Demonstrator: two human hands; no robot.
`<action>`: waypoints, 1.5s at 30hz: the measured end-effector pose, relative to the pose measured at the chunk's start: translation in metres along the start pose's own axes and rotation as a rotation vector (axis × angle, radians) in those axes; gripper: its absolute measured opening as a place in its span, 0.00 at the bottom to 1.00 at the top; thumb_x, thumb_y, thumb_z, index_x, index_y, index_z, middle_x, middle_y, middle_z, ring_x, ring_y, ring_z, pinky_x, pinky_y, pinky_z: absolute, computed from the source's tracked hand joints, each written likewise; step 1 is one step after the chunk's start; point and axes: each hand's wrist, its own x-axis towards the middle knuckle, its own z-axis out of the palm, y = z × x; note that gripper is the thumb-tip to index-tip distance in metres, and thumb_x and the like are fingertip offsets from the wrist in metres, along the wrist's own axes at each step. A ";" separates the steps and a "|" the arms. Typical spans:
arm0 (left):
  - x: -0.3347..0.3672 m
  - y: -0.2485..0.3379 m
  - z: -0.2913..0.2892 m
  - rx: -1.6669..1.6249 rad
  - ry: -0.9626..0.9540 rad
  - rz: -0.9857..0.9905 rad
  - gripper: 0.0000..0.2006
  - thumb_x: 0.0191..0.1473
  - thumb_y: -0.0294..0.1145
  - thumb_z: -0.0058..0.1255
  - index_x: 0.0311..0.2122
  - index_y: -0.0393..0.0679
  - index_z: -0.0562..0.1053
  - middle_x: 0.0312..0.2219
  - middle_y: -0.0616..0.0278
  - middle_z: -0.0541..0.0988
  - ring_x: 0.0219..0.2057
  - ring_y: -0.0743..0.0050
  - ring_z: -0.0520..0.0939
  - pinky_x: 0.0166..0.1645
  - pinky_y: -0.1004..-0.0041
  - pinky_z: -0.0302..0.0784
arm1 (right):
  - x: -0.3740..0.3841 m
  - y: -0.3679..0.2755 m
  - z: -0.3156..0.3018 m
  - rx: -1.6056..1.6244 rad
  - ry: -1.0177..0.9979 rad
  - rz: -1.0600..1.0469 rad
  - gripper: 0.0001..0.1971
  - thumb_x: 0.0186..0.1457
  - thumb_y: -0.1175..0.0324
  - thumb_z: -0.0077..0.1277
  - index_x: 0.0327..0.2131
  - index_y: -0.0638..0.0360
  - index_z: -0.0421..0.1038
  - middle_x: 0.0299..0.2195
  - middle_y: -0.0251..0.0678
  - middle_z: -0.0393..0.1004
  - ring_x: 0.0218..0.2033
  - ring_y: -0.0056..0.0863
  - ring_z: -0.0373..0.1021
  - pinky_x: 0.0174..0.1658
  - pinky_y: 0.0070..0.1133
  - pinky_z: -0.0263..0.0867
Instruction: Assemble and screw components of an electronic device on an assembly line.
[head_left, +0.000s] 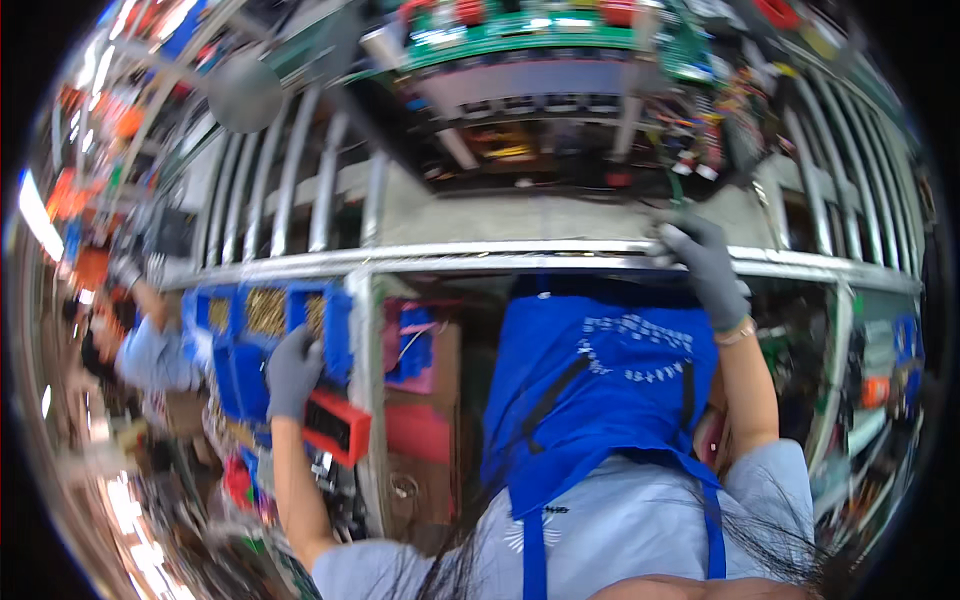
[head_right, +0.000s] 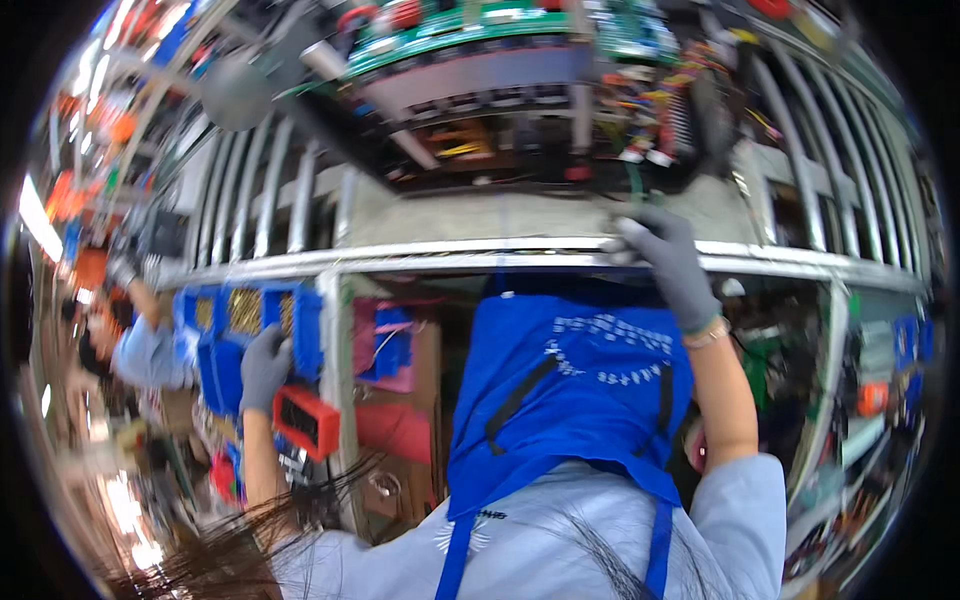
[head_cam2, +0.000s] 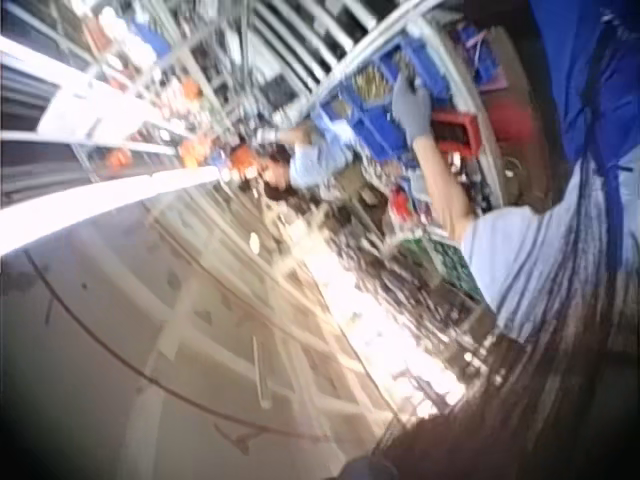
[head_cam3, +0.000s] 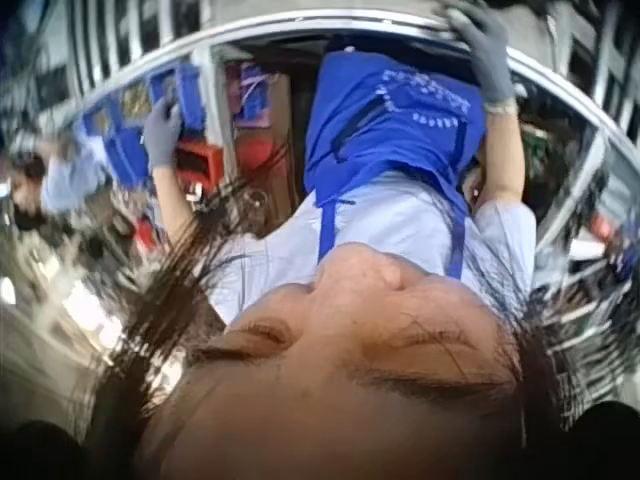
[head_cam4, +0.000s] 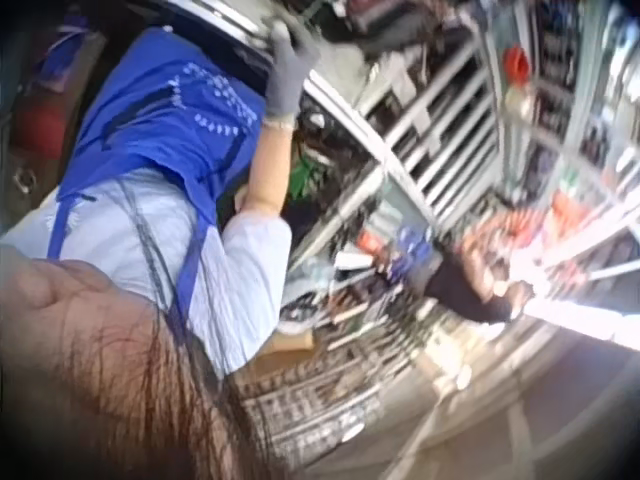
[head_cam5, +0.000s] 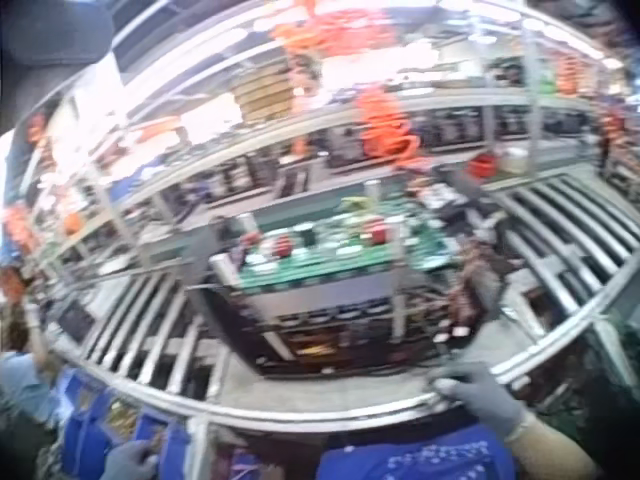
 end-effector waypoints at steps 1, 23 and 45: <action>-0.005 0.005 -0.004 0.022 0.092 -0.002 0.10 0.53 0.37 0.45 0.30 0.41 0.69 0.25 0.48 0.75 0.29 0.46 0.77 0.33 0.59 0.70 | -0.001 -0.002 0.000 0.014 0.023 0.018 0.13 0.59 0.65 0.49 0.40 0.66 0.72 0.26 0.34 0.74 0.25 0.17 0.70 0.31 0.14 0.67; 0.022 0.384 0.104 -1.187 -0.058 0.249 0.12 0.50 0.22 0.55 0.42 0.38 0.77 0.27 0.60 0.78 0.22 0.81 0.77 0.27 0.78 0.73 | -0.010 -0.006 0.029 0.000 0.266 -0.158 0.11 0.54 0.70 0.54 0.40 0.64 0.76 0.26 0.29 0.76 0.24 0.10 0.66 0.26 0.11 0.62; 0.050 0.389 0.118 -1.297 -0.300 0.263 0.13 0.49 0.21 0.53 0.42 0.37 0.77 0.27 0.60 0.80 0.23 0.83 0.76 0.27 0.81 0.72 | -0.012 0.002 0.014 -0.136 0.156 -0.205 0.13 0.53 0.70 0.53 0.42 0.63 0.75 0.33 0.33 0.77 0.28 0.14 0.70 0.30 0.14 0.67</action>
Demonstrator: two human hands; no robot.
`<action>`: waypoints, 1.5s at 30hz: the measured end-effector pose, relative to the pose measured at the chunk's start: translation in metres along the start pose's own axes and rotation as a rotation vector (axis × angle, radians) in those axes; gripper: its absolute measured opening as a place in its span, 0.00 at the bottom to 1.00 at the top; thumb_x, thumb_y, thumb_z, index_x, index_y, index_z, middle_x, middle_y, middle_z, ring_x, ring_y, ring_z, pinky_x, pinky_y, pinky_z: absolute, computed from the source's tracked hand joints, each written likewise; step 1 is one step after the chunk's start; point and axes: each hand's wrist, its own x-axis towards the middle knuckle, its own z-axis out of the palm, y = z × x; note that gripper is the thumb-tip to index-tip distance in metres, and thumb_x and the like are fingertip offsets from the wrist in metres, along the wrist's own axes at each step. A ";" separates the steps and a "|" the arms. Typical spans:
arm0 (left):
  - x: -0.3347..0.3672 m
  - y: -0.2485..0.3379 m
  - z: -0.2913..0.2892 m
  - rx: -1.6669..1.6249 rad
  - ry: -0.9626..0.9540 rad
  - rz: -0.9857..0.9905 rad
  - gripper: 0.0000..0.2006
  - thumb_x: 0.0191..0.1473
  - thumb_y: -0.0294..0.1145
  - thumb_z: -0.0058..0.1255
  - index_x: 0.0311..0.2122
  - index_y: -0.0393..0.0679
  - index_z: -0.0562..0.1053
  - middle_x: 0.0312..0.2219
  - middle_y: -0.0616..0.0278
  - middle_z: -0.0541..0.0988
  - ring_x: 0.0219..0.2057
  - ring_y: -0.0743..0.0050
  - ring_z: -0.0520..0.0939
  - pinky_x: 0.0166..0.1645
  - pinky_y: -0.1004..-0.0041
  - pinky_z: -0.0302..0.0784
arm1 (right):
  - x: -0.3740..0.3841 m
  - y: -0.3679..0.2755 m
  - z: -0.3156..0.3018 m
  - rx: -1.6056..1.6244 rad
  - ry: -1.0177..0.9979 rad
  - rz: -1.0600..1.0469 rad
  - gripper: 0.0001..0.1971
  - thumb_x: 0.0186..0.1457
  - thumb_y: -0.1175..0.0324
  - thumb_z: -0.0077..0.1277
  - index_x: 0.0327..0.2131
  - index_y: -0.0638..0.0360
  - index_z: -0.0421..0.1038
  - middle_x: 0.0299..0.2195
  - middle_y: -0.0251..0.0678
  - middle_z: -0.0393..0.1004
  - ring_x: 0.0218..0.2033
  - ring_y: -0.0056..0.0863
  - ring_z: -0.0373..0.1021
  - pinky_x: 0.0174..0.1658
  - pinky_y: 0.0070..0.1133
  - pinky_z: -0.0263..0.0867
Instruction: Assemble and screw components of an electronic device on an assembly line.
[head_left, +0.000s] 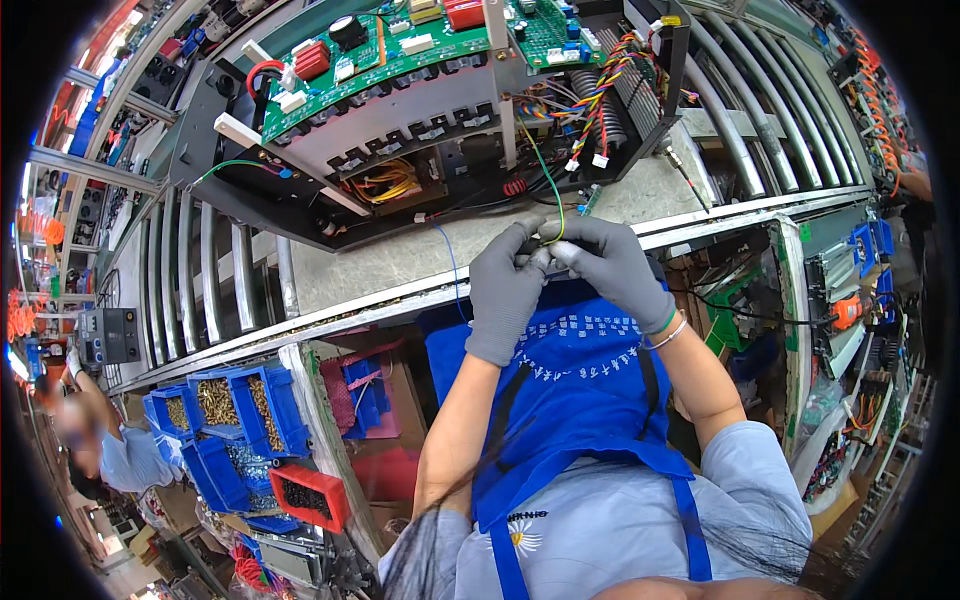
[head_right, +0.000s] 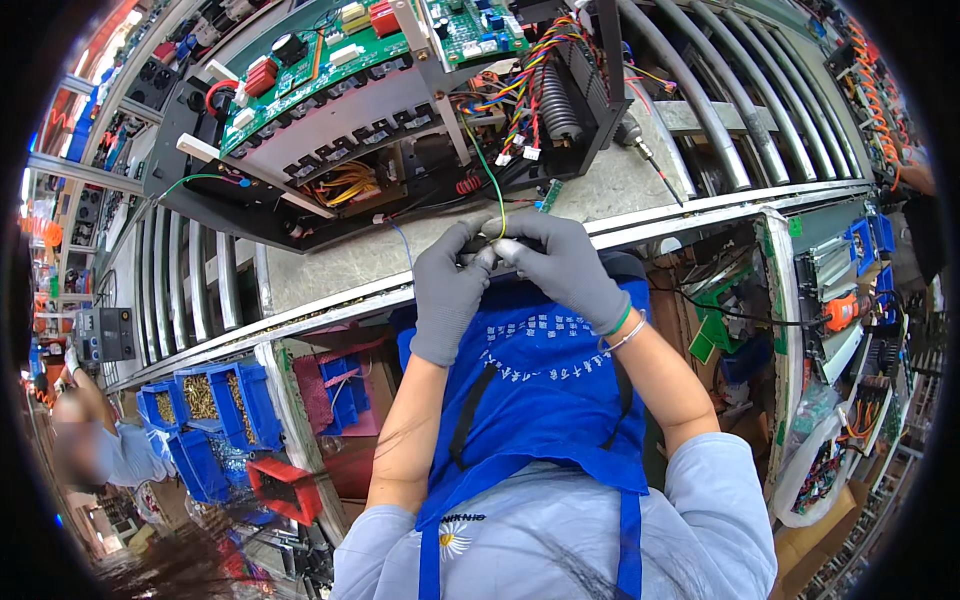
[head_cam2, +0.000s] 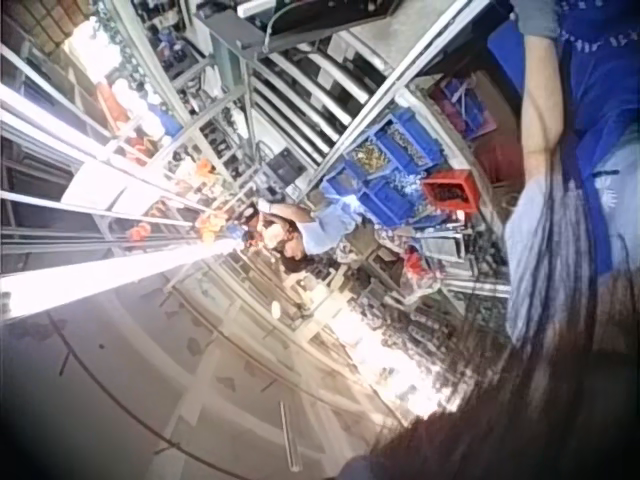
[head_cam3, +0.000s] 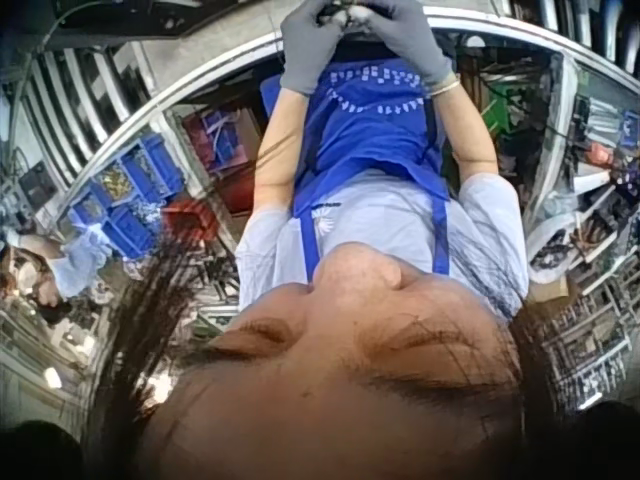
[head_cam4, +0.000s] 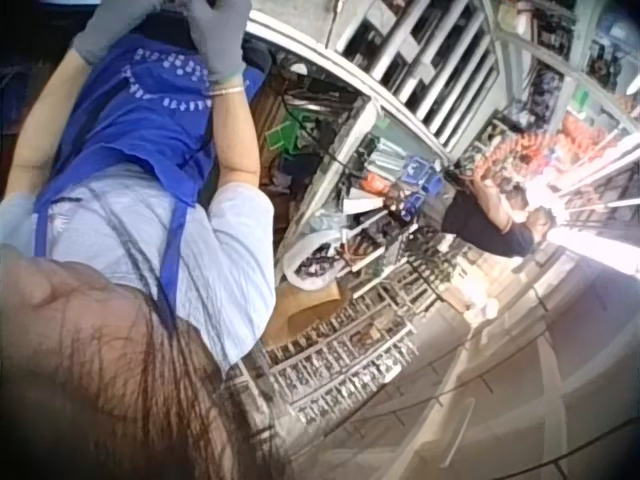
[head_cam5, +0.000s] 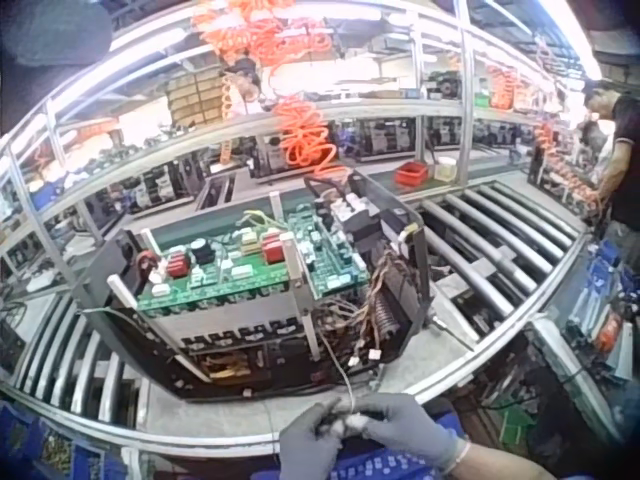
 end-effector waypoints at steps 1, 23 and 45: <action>0.005 -0.016 -0.003 0.171 -0.021 0.122 0.13 0.49 0.21 0.54 0.43 0.38 0.77 0.27 0.61 0.79 0.23 0.84 0.76 0.27 0.82 0.72 | 0.001 0.004 -0.010 -0.118 -0.028 0.001 0.14 0.52 0.68 0.54 0.42 0.63 0.75 0.34 0.35 0.77 0.29 0.16 0.71 0.32 0.16 0.67; 0.080 0.006 0.055 -0.138 -0.008 0.264 0.11 0.55 0.28 0.54 0.40 0.31 0.74 0.29 0.60 0.79 0.28 0.78 0.78 0.34 0.79 0.75 | 0.049 0.035 -0.054 0.200 0.043 0.069 0.29 0.45 0.72 0.56 0.52 0.72 0.60 0.39 0.40 0.73 0.38 0.21 0.72 0.42 0.18 0.69; 0.074 -0.002 0.030 0.161 -0.076 0.167 0.11 0.51 0.26 0.53 0.41 0.35 0.76 0.30 0.59 0.80 0.28 0.75 0.79 0.34 0.75 0.74 | 0.061 0.066 -0.060 0.617 0.030 0.237 0.16 0.53 0.71 0.55 0.45 0.64 0.70 0.37 0.38 0.76 0.34 0.27 0.75 0.39 0.22 0.73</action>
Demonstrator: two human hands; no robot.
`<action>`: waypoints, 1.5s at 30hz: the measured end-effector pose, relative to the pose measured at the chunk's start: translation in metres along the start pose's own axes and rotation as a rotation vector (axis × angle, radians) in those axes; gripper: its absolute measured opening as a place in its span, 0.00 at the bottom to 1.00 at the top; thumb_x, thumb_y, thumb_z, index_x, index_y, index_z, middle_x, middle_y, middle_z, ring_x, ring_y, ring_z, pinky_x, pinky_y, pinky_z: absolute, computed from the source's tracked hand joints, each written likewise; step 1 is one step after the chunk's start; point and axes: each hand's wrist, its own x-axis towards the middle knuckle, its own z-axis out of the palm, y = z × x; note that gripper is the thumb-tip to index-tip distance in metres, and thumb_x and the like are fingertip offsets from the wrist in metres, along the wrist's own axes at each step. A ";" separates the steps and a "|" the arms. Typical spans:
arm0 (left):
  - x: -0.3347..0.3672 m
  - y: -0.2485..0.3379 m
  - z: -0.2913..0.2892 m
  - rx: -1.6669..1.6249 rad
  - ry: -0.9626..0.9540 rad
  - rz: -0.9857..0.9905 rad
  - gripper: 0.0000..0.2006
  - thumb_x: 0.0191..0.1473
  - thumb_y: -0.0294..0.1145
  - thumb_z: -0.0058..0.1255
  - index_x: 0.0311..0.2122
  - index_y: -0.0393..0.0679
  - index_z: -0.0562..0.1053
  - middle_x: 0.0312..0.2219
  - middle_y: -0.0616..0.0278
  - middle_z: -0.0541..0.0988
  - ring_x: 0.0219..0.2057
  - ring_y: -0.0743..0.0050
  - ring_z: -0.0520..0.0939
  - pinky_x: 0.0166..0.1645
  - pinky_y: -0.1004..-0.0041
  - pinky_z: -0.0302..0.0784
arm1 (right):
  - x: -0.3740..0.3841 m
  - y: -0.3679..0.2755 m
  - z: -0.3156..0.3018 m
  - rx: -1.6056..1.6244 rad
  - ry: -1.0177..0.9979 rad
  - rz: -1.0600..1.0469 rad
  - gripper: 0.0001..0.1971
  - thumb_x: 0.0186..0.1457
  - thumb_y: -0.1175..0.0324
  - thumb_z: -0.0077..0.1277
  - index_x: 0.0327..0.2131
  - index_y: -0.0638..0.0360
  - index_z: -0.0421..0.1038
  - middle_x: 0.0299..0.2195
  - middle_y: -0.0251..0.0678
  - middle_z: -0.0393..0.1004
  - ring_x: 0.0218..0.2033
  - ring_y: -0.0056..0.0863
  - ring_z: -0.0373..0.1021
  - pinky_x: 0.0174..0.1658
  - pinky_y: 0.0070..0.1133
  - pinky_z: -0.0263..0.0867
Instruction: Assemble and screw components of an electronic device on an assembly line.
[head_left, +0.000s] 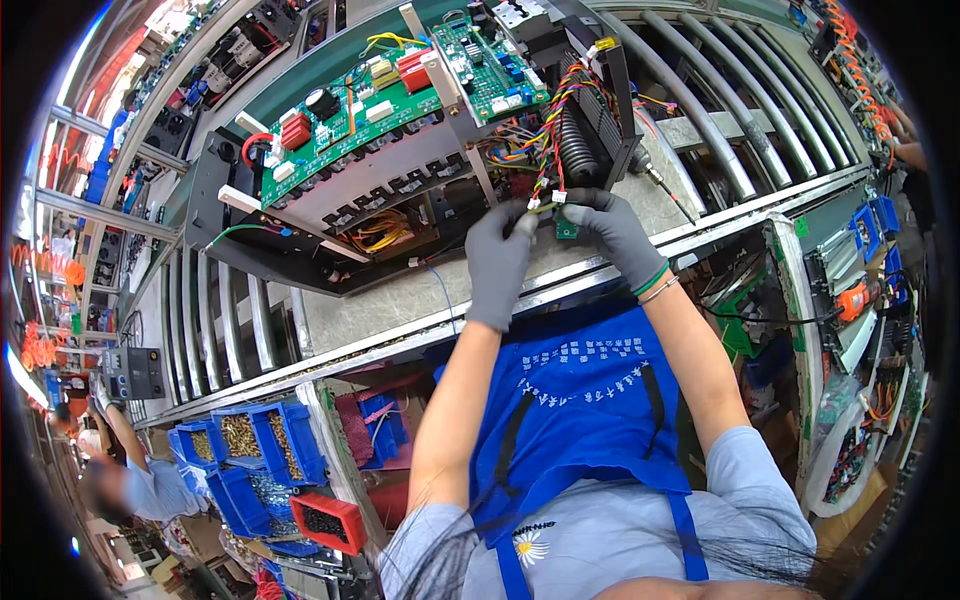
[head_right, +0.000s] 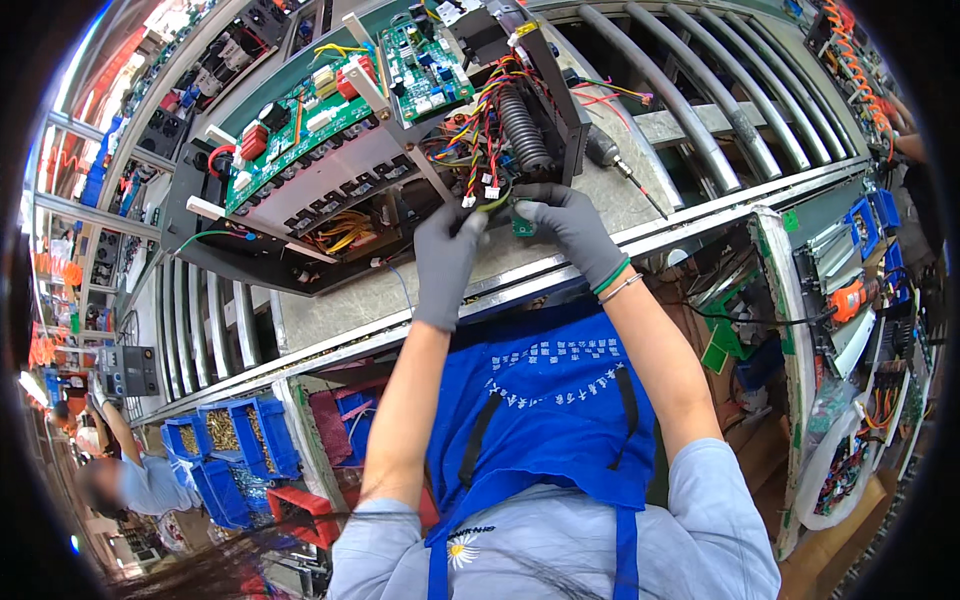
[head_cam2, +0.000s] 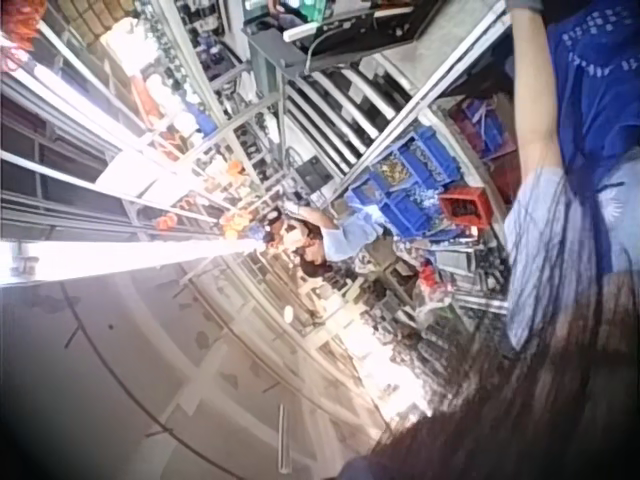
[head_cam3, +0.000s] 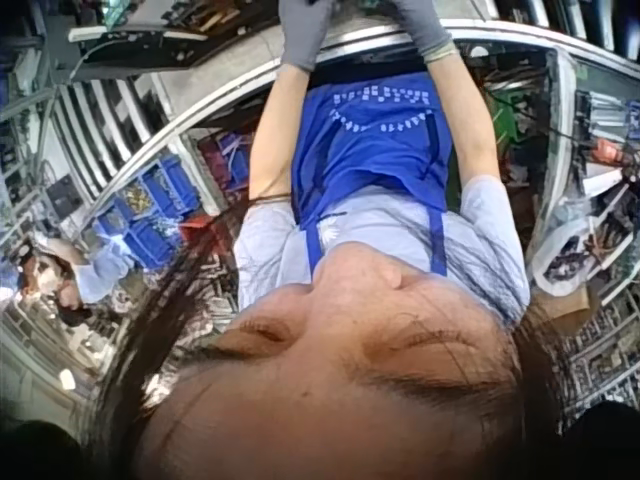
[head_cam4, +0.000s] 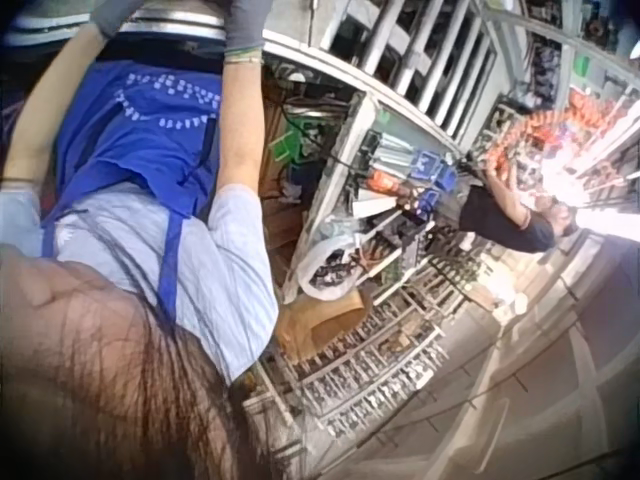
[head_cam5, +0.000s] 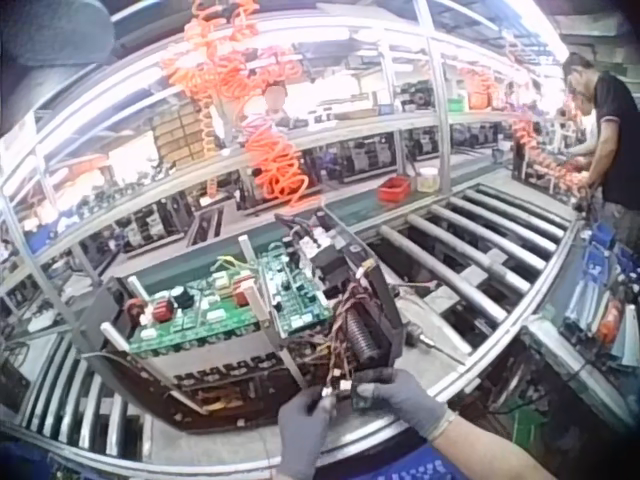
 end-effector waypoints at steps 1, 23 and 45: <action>-0.015 -0.007 -0.001 -0.116 0.000 -0.055 0.11 0.52 0.26 0.53 0.41 0.35 0.76 0.30 0.60 0.80 0.28 0.77 0.79 0.32 0.77 0.74 | 0.001 0.004 0.005 0.026 -0.012 -0.014 0.17 0.53 0.71 0.55 0.47 0.66 0.69 0.39 0.39 0.76 0.35 0.27 0.75 0.40 0.23 0.73; -0.010 -0.061 0.011 -0.924 -0.230 -0.581 0.17 0.57 0.28 0.49 0.51 0.34 0.65 0.36 0.55 0.76 0.29 0.75 0.79 0.29 0.80 0.79 | -0.009 0.001 0.016 -0.175 -0.030 -0.080 0.21 0.54 0.67 0.56 0.50 0.67 0.70 0.39 0.35 0.76 0.37 0.18 0.72 0.42 0.18 0.70; -0.007 -0.043 0.004 -0.881 -0.247 -0.640 0.13 0.58 0.26 0.47 0.47 0.33 0.69 0.35 0.54 0.77 0.31 0.71 0.79 0.31 0.78 0.80 | -0.003 0.007 0.006 -0.308 -0.030 -0.146 0.18 0.53 0.68 0.55 0.47 0.65 0.72 0.36 0.33 0.77 0.34 0.16 0.71 0.39 0.17 0.69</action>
